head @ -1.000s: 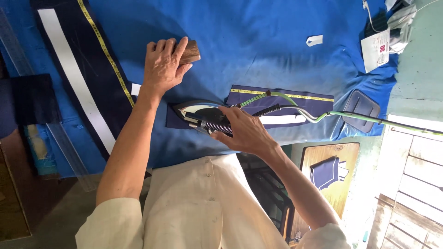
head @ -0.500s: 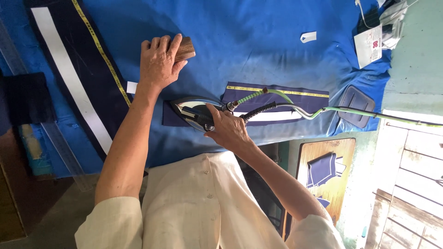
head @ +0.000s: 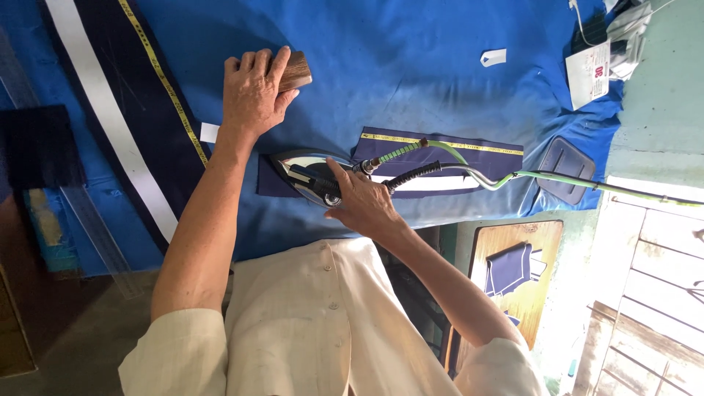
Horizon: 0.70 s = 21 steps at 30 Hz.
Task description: The person irons a long dark fabric strip with a white stripe on a blue-covered worktable. They use a steam iron and a wooden pressing block, repeatedly pressing and smoothing the fabric while occasionally adjusting its position.
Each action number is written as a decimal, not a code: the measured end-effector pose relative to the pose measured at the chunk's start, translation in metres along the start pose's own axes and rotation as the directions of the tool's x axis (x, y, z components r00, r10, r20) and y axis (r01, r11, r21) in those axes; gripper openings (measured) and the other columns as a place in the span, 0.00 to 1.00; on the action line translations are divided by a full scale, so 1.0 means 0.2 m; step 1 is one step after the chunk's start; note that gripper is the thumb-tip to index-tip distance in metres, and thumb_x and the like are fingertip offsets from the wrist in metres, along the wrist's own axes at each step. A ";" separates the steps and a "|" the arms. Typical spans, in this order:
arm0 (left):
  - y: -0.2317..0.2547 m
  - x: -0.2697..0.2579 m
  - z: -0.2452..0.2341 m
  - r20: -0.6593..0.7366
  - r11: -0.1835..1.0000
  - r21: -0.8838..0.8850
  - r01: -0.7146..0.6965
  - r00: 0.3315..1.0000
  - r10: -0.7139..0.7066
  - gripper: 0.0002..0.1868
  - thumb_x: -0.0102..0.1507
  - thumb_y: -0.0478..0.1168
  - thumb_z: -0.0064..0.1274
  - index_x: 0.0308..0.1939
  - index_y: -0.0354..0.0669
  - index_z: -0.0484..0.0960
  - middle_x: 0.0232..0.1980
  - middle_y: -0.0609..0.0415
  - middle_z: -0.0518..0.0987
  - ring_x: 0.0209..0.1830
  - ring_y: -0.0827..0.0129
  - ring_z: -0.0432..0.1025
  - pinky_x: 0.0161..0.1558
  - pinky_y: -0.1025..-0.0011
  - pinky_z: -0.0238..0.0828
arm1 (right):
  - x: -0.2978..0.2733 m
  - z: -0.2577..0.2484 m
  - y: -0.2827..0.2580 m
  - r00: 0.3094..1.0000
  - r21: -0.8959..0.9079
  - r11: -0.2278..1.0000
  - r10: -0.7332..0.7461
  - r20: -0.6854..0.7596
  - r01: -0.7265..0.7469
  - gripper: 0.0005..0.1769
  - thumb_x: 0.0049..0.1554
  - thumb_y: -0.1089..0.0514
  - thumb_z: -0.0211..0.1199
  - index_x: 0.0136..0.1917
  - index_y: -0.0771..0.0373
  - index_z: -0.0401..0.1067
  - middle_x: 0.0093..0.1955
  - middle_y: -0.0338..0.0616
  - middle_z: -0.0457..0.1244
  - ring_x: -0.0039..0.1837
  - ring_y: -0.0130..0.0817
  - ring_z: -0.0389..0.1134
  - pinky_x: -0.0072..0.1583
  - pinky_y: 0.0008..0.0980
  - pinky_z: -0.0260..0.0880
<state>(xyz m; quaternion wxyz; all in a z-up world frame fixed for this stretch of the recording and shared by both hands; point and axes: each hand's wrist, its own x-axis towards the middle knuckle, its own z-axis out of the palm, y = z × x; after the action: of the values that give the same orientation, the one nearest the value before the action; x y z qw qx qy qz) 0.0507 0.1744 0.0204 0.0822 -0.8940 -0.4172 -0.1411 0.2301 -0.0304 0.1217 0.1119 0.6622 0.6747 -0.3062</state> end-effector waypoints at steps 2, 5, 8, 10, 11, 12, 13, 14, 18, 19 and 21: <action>0.00 0.00 -0.01 0.007 1.000 -0.003 -0.003 1.000 0.003 0.38 0.63 0.66 0.61 0.71 0.54 0.70 0.51 0.57 0.75 0.44 0.63 0.70 0.45 0.63 0.66 | -0.02 -0.11 0.00 0.999 0.097 0.995 -0.039 0.038 0.035 0.56 0.52 0.34 0.68 0.82 0.54 0.44 0.62 0.48 0.64 0.63 0.51 0.66 0.49 0.57 0.69; 0.00 0.01 0.00 0.002 1.000 -0.019 -0.005 1.000 0.005 0.38 0.63 0.65 0.61 0.70 0.54 0.70 0.51 0.57 0.75 0.44 0.62 0.70 0.45 0.63 0.65 | -0.03 -0.23 0.02 0.995 0.251 0.965 -0.091 0.030 0.081 0.47 0.59 0.31 0.53 0.82 0.55 0.46 0.68 0.50 0.63 0.67 0.51 0.65 0.54 0.57 0.68; 0.00 0.00 0.00 -0.003 1.000 -0.025 -0.006 1.000 0.006 0.37 0.64 0.65 0.59 0.70 0.53 0.70 0.51 0.56 0.75 0.45 0.62 0.69 0.46 0.63 0.65 | -0.04 -0.31 0.01 0.996 0.318 0.944 -0.092 0.019 0.081 0.46 0.60 0.30 0.50 0.81 0.56 0.48 0.68 0.49 0.65 0.67 0.47 0.66 0.57 0.52 0.67; 0.00 0.01 -0.02 0.000 1.000 -0.019 -0.005 1.000 0.005 0.37 0.65 0.65 0.58 0.71 0.53 0.70 0.52 0.56 0.75 0.45 0.62 0.69 0.46 0.63 0.65 | -0.03 -0.32 0.00 0.995 0.326 0.943 -0.085 0.048 0.065 0.46 0.59 0.30 0.51 0.81 0.56 0.49 0.68 0.49 0.65 0.68 0.47 0.66 0.59 0.52 0.66; 0.00 0.01 -0.03 -0.007 1.000 0.001 -0.005 1.000 0.005 0.37 0.64 0.66 0.59 0.70 0.54 0.70 0.50 0.57 0.75 0.44 0.63 0.69 0.46 0.64 0.65 | -0.03 -0.29 -0.01 0.993 0.273 0.961 -0.071 0.097 0.042 0.48 0.56 0.36 0.60 0.81 0.55 0.47 0.68 0.49 0.65 0.68 0.49 0.66 0.57 0.56 0.67; 0.00 0.01 -0.04 -0.013 1.000 0.020 -0.005 1.000 0.005 0.37 0.63 0.66 0.60 0.69 0.55 0.70 0.49 0.58 0.75 0.44 0.64 0.69 0.45 0.65 0.65 | -0.03 -0.27 -0.02 0.988 0.218 0.976 -0.055 0.145 0.022 0.52 0.54 0.43 0.69 0.81 0.54 0.45 0.68 0.49 0.65 0.68 0.51 0.66 0.55 0.60 0.67; 0.00 0.01 -0.04 -0.010 1.000 0.022 -0.001 1.000 0.002 0.37 0.63 0.66 0.60 0.69 0.55 0.70 0.49 0.58 0.75 0.44 0.64 0.69 0.45 0.65 0.65 | -0.02 -0.22 -0.02 0.987 0.218 0.976 -0.058 0.148 0.025 0.52 0.54 0.43 0.69 0.81 0.54 0.45 0.68 0.49 0.65 0.68 0.51 0.66 0.55 0.60 0.67; 0.00 0.01 -0.04 -0.024 1.000 -0.021 -0.003 1.000 0.002 0.37 0.63 0.65 0.62 0.69 0.53 0.71 0.50 0.57 0.75 0.44 0.62 0.70 0.45 0.63 0.65 | -0.01 -0.17 -0.03 0.989 0.145 0.989 -0.054 0.135 0.034 0.53 0.53 0.49 0.70 0.81 0.55 0.44 0.66 0.51 0.65 0.63 0.55 0.67 0.52 0.60 0.68; -0.01 0.01 -0.03 -0.032 1.000 -0.030 -0.003 0.999 0.002 0.38 0.62 0.64 0.64 0.69 0.53 0.70 0.51 0.57 0.75 0.44 0.62 0.70 0.44 0.63 0.66 | 0.00 -0.01 0.02 0.989 0.016 0.989 -0.149 -0.002 0.149 0.57 0.51 0.57 0.75 0.82 0.56 0.41 0.58 0.48 0.68 0.46 0.55 0.72 0.39 0.53 0.69; -0.01 0.00 -0.03 -0.030 0.999 -0.031 -0.007 1.000 0.006 0.38 0.62 0.64 0.64 0.69 0.53 0.70 0.51 0.57 0.75 0.44 0.62 0.70 0.44 0.63 0.66 | 0.01 0.01 0.03 0.989 0.020 0.989 -0.147 -0.002 0.147 0.57 0.51 0.57 0.75 0.82 0.56 0.41 0.58 0.48 0.68 0.46 0.55 0.72 0.39 0.53 0.69; 0.00 0.01 -0.04 -0.018 0.999 -0.049 0.004 1.000 -0.005 0.37 0.63 0.63 0.64 0.68 0.52 0.70 0.51 0.56 0.76 0.43 0.61 0.70 0.44 0.63 0.66 | 0.01 0.04 0.05 0.980 -0.034 0.983 -0.181 -0.078 0.179 0.58 0.50 0.52 0.79 0.82 0.56 0.44 0.52 0.47 0.69 0.39 0.51 0.71 0.34 0.49 0.67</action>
<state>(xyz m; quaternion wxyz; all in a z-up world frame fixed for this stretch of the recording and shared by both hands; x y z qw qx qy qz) 0.0506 0.1740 0.0287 0.0638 -0.8935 -0.4149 -0.1592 0.2382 -0.0329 0.1114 0.0655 0.6087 0.7398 -0.2790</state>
